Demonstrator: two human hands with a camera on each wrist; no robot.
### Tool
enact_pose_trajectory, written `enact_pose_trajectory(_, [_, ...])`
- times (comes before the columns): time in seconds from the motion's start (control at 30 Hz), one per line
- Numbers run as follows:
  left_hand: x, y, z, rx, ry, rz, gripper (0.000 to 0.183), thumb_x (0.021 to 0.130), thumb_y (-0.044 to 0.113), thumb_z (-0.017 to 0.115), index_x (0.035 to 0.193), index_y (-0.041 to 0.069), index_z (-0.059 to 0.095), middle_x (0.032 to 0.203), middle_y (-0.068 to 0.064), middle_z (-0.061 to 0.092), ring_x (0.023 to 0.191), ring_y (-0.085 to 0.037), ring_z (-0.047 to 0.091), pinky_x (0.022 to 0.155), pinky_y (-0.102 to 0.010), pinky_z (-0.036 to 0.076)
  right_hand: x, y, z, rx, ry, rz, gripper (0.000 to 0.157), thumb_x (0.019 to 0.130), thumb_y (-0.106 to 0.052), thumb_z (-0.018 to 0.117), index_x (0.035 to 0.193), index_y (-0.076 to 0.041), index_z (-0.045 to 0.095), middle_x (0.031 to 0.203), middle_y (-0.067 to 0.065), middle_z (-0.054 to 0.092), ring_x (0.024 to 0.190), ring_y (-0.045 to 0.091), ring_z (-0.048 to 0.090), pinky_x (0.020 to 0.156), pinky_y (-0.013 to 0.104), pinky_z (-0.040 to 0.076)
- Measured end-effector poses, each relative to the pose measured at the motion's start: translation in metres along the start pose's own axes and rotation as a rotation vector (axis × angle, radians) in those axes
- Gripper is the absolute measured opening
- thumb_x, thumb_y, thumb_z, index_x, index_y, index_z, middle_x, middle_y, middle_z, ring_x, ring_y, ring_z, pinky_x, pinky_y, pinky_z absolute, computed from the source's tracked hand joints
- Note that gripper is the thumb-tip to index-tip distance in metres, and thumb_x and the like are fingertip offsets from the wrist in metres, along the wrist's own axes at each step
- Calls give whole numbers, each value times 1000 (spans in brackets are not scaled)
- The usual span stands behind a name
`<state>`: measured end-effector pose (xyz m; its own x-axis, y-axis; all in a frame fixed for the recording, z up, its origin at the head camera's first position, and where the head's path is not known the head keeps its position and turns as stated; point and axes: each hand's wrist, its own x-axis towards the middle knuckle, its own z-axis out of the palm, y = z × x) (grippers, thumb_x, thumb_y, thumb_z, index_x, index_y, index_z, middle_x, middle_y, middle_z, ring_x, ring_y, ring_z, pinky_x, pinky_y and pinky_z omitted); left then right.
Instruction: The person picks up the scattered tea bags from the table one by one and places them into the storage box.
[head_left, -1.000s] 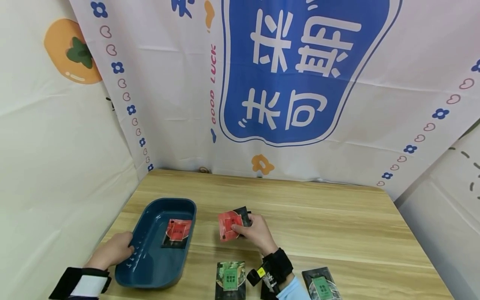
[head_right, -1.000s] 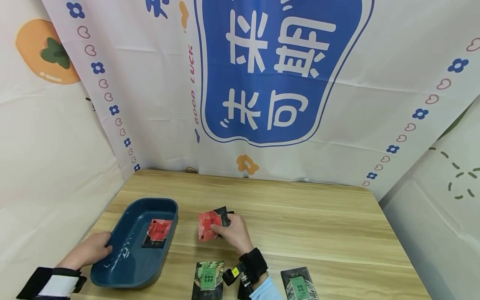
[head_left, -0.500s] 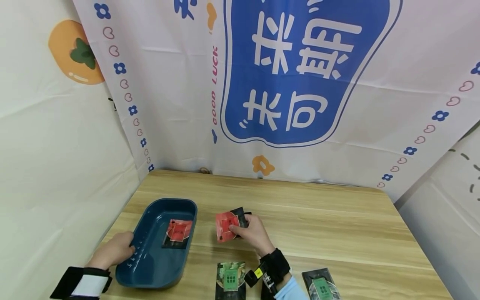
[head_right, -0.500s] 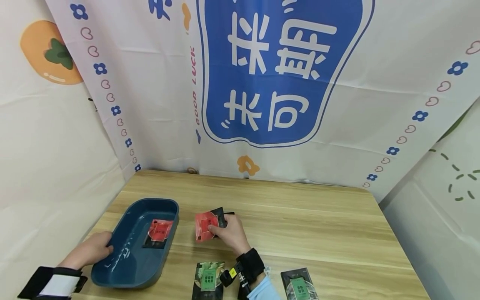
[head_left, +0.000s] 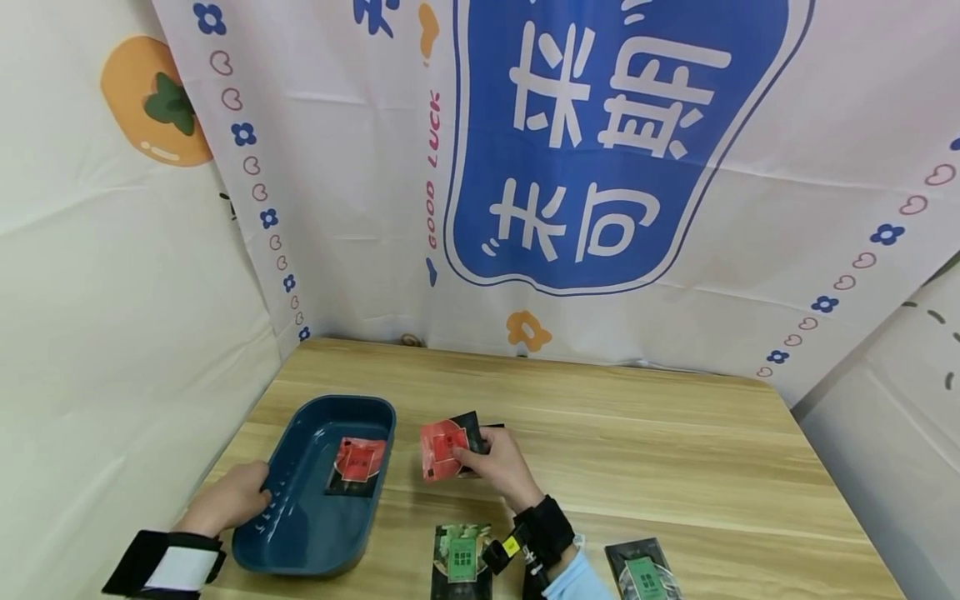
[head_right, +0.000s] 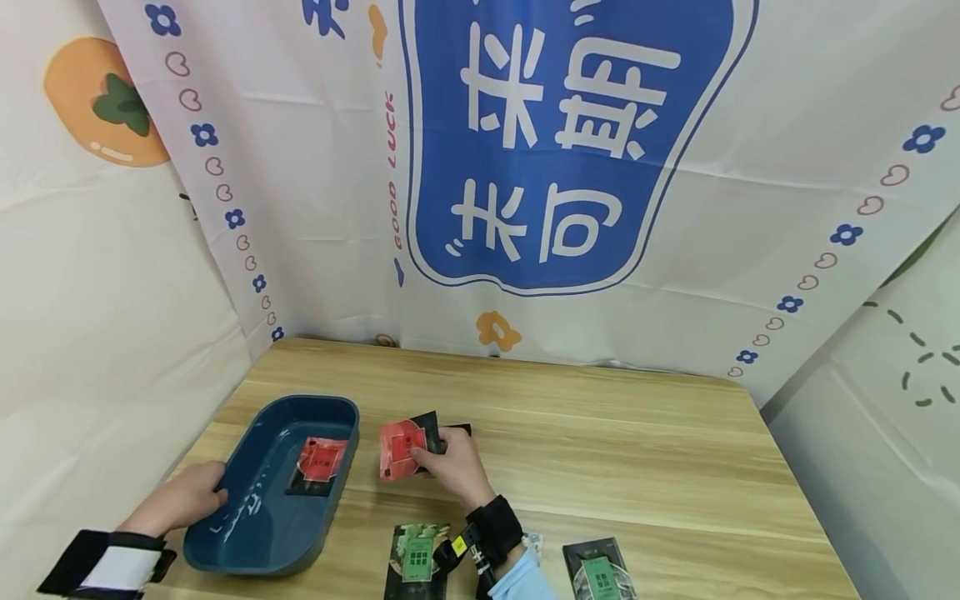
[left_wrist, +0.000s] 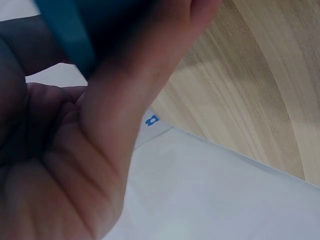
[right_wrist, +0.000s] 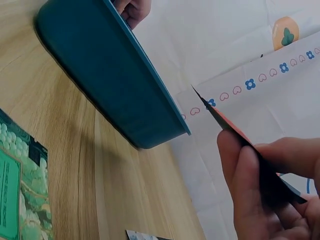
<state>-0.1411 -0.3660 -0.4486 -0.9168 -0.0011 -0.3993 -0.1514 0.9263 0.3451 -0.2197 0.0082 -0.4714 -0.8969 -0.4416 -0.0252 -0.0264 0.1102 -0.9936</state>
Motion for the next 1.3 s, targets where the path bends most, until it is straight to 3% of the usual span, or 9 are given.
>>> enact_pose_trajectory(0.13, [0, 0, -1, 6, -4, -12, 21, 89, 2, 53, 101, -14, 55, 82, -14, 60, 72, -21, 54, 63, -40, 50, 0, -4, 4, 5, -2, -1, 21, 87, -11, 67, 104, 1, 67, 87, 23, 71, 76, 34, 69, 62, 30, 58])
enact_pose_trajectory(0.23, [0, 0, -1, 6, -8, -16, 22, 89, 3, 53, 102, -15, 55, 84, -15, 61, 73, -22, 54, 63, -41, 51, -3, -14, 6, 14, -4, -12, 21, 87, -7, 65, 105, 4, 67, 86, 26, 70, 79, 43, 67, 59, 25, 56])
enact_pose_trajectory(0.3, [0, 0, -2, 4, -10, -19, 22, 89, 3, 53, 103, -15, 54, 84, -15, 61, 73, -22, 55, 64, -41, 51, -6, -23, 8, 16, -8, -16, 21, 87, -5, 65, 105, 6, 66, 86, 27, 70, 79, 44, 66, 58, 24, 56])
enact_pose_trajectory(0.4, [1, 0, -3, 5, -7, -20, 22, 89, 2, 53, 102, -15, 55, 83, -14, 61, 72, -21, 55, 63, -41, 51, -10, -34, 10, 18, -8, -28, 22, 87, -4, 64, 106, 7, 65, 85, 26, 70, 73, 33, 69, 58, 25, 57])
enact_pose_trajectory(0.5, [0, 0, -3, 13, 0, -10, 22, 89, 2, 53, 102, -15, 54, 83, -14, 61, 72, -22, 54, 64, -41, 51, -4, -26, 12, 18, -7, -33, 22, 88, -8, 66, 106, 4, 66, 85, 23, 71, 69, 23, 69, 59, 28, 57])
enact_pose_trajectory(0.63, [-1, 0, -2, 18, 2, -8, 22, 89, 3, 53, 101, -16, 54, 83, -14, 61, 72, -23, 54, 64, -42, 51, 4, -11, 14, 20, -8, -35, 23, 87, -13, 67, 107, -1, 67, 87, 21, 72, 75, 33, 69, 61, 31, 58])
enact_pose_trajectory(1.0, [-2, 0, -1, 7, 13, -4, 20, 89, 3, 53, 100, -13, 55, 80, -13, 59, 70, -21, 53, 62, -40, 50, 1, -21, 20, 61, -40, -1, 22, 88, -8, 65, 106, 3, 67, 89, 26, 71, 83, 47, 65, 60, 26, 56])
enact_pose_trajectory(1.2, [-3, 0, 0, 8, 21, 6, 19, 89, 3, 53, 99, -13, 55, 79, -12, 58, 69, -22, 52, 61, -40, 49, 4, -14, 23, 68, -48, -15, 22, 88, -10, 66, 108, -1, 68, 90, 24, 71, 83, 45, 65, 61, 24, 56])
enact_pose_trajectory(1.3, [-3, 1, 1, 10, 23, 1, 17, 89, 3, 53, 98, -11, 56, 77, -12, 57, 69, -21, 53, 61, -39, 49, 6, -10, 26, 56, -44, -17, 22, 87, -12, 67, 106, -2, 68, 89, 23, 72, 80, 39, 68, 63, 29, 58])
